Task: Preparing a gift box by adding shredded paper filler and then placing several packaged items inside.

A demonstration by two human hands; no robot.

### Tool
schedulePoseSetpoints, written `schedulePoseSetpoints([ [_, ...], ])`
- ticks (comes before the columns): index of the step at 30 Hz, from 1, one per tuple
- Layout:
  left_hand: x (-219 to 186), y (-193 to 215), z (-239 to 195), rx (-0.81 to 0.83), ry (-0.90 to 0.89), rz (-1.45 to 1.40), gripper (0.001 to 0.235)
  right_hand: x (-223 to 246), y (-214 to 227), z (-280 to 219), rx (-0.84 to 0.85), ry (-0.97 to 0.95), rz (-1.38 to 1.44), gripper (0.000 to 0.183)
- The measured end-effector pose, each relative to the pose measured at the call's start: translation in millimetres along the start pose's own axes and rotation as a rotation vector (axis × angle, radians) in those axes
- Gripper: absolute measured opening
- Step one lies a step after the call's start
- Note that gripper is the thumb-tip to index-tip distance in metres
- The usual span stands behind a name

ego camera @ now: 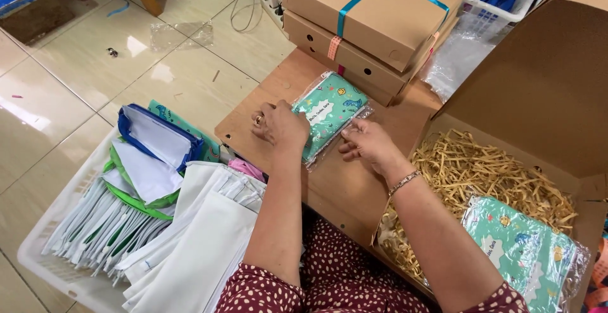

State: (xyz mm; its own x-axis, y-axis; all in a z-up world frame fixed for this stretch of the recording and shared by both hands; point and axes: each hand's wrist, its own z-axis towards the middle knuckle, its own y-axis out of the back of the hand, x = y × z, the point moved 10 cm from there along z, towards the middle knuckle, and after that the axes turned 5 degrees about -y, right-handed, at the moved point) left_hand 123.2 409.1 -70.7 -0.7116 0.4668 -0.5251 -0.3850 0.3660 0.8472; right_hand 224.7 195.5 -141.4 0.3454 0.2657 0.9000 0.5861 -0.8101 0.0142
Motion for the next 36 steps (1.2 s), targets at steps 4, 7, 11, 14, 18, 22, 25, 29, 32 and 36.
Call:
schedulePoseSetpoints([
  [4,-5,-14,6,-0.005,-0.081,-0.022,0.015,-3,4,0,-0.031,-0.001,0.091,0.066],
  [7,-7,-21,10,0.017,-0.117,-0.07,0.014,2,4,-9,-0.059,-0.029,0.141,0.072],
  [11,-35,31,-24,0.049,-0.2,-0.446,0.017,2,7,-15,-0.086,-0.086,0.202,0.052],
  [14,-40,34,-30,0.094,-0.257,-0.58,0.016,12,10,-29,-0.092,-0.086,0.222,0.045],
  [18,-59,49,-52,0.13,-0.34,-0.781,0.012,35,25,-57,-0.133,-0.013,0.249,0.031],
  [22,-92,54,-90,0.325,-0.485,-0.941,0.044,65,58,-114,-0.178,0.14,0.251,0.027],
  [25,-124,55,-128,0.485,-0.613,-0.861,0.056,74,94,-169,-0.239,0.214,0.189,0.025],
  [29,-167,48,-199,0.648,-0.814,-0.445,0.058,65,144,-244,-0.405,-0.004,0.013,0.017],
  [32,-179,22,-248,0.924,-0.693,-0.389,0.05,28,181,-281,-0.508,0.002,-0.064,0.016],
  [36,-178,-24,-277,0.984,-0.737,-0.146,0.033,-22,191,-315,-0.681,-0.198,0.006,0.058],
])
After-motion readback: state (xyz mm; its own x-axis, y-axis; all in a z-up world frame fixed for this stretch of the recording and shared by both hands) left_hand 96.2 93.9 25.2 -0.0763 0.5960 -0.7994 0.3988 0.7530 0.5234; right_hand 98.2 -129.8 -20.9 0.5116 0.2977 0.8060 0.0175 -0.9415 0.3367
